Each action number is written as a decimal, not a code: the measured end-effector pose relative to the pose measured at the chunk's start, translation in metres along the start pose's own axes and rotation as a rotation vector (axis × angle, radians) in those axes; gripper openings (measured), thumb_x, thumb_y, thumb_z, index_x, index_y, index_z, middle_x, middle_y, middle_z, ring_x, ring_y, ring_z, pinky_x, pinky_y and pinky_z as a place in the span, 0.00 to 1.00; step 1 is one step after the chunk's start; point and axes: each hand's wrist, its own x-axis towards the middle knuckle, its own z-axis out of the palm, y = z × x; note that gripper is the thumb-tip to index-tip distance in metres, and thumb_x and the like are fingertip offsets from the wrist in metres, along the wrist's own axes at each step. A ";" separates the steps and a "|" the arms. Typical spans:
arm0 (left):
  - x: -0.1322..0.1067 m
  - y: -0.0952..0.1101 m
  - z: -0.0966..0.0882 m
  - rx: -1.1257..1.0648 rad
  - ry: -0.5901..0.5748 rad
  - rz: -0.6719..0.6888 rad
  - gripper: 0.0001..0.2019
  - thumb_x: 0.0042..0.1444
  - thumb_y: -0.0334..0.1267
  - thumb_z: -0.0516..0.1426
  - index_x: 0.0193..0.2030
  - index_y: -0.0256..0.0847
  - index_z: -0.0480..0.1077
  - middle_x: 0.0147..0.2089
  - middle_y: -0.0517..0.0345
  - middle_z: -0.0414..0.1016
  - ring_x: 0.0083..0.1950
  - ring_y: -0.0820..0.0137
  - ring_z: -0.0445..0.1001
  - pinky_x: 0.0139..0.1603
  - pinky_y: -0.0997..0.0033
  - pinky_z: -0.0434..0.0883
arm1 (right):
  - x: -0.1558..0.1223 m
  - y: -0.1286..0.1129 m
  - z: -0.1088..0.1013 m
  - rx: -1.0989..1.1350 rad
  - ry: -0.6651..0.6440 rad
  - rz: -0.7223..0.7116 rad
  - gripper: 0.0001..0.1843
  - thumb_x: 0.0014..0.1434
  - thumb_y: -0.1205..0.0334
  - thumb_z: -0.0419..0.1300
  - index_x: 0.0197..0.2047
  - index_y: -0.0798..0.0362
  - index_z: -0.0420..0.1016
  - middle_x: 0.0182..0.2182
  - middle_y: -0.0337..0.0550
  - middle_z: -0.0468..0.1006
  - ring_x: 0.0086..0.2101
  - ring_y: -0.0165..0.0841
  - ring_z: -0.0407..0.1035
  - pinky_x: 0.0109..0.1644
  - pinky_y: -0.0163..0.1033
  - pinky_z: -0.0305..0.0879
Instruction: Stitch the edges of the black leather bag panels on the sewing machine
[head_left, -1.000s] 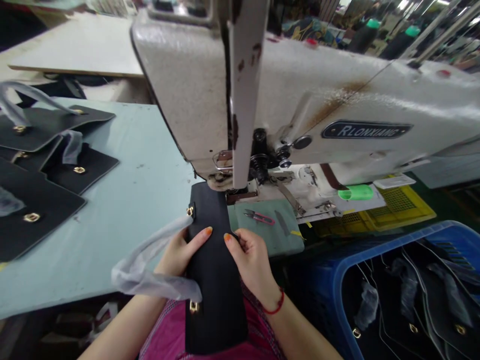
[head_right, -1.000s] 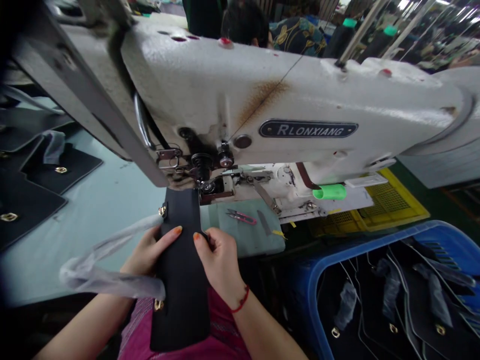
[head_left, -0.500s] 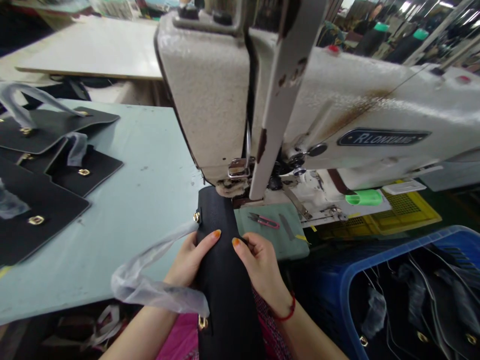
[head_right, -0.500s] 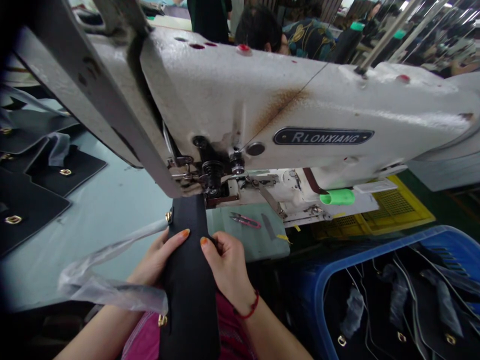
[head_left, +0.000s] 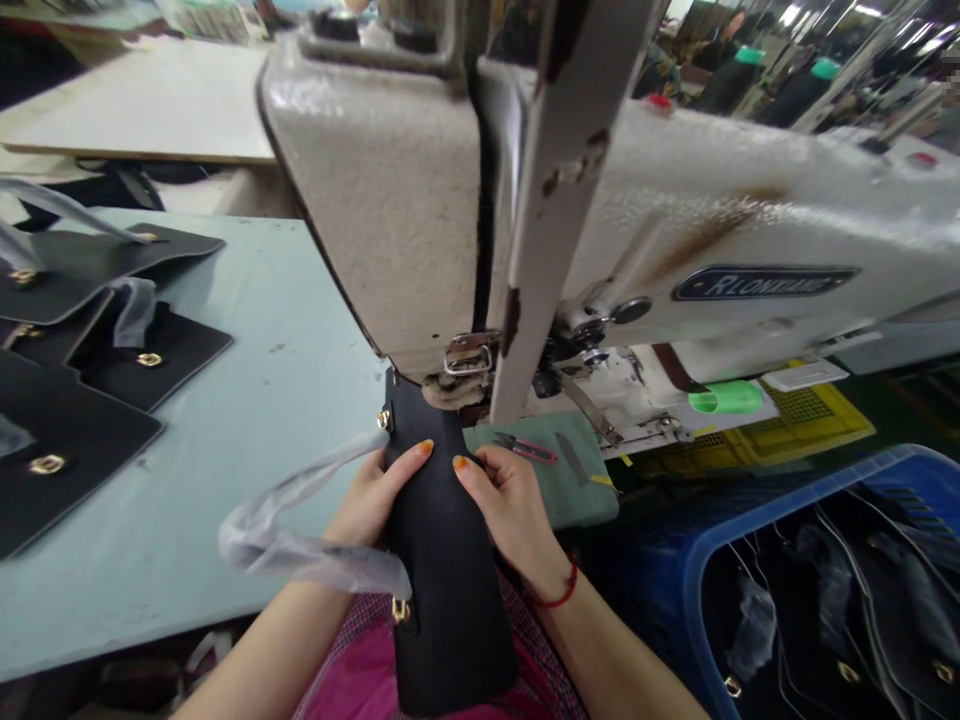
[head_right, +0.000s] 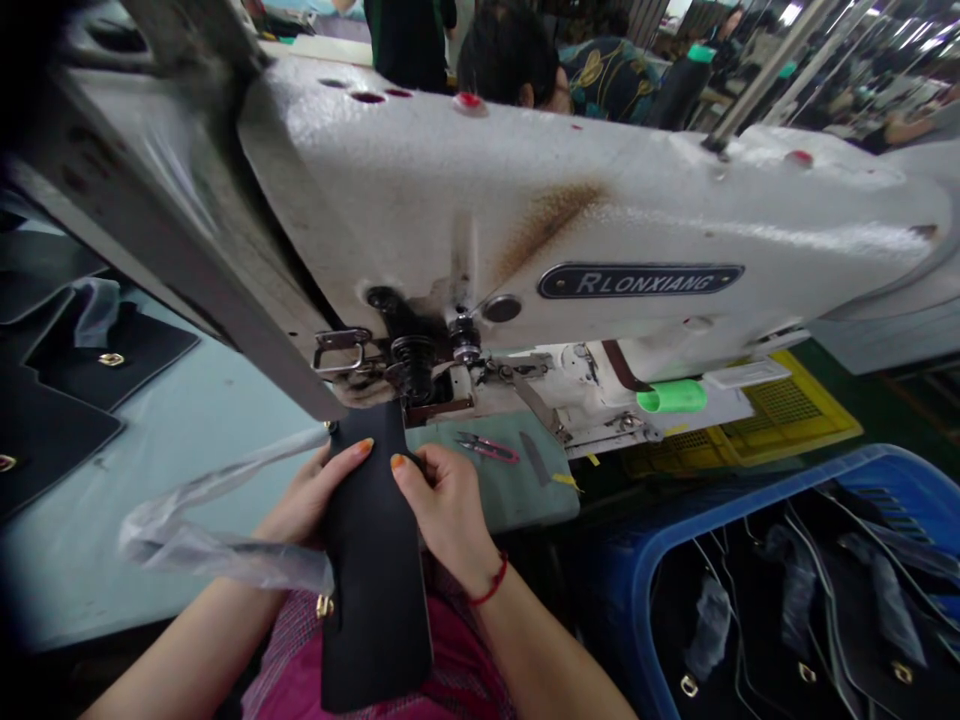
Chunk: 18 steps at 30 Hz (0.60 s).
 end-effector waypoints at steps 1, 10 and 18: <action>0.002 0.001 0.000 -0.042 0.002 -0.035 0.23 0.44 0.51 0.67 0.45 0.42 0.73 0.36 0.53 0.82 0.34 0.54 0.81 0.33 0.59 0.79 | 0.002 0.000 0.000 0.001 -0.002 -0.001 0.20 0.59 0.48 0.60 0.24 0.53 0.62 0.21 0.34 0.61 0.23 0.25 0.53 0.24 0.32 0.49; 0.019 0.014 -0.001 -0.060 0.009 -0.063 0.25 0.43 0.50 0.68 0.47 0.40 0.74 0.25 0.57 0.78 0.35 0.54 0.81 0.36 0.58 0.78 | 0.024 -0.005 0.003 0.017 0.006 -0.015 0.20 0.57 0.47 0.61 0.25 0.54 0.65 0.22 0.34 0.63 0.24 0.26 0.55 0.25 0.31 0.51; 0.047 0.010 -0.011 -0.060 -0.010 0.038 0.23 0.42 0.48 0.68 0.45 0.41 0.77 0.45 0.51 0.82 0.42 0.54 0.81 0.44 0.57 0.78 | 0.041 -0.002 0.005 -0.056 0.030 -0.066 0.22 0.57 0.45 0.59 0.24 0.53 0.63 0.22 0.34 0.61 0.25 0.26 0.55 0.26 0.32 0.51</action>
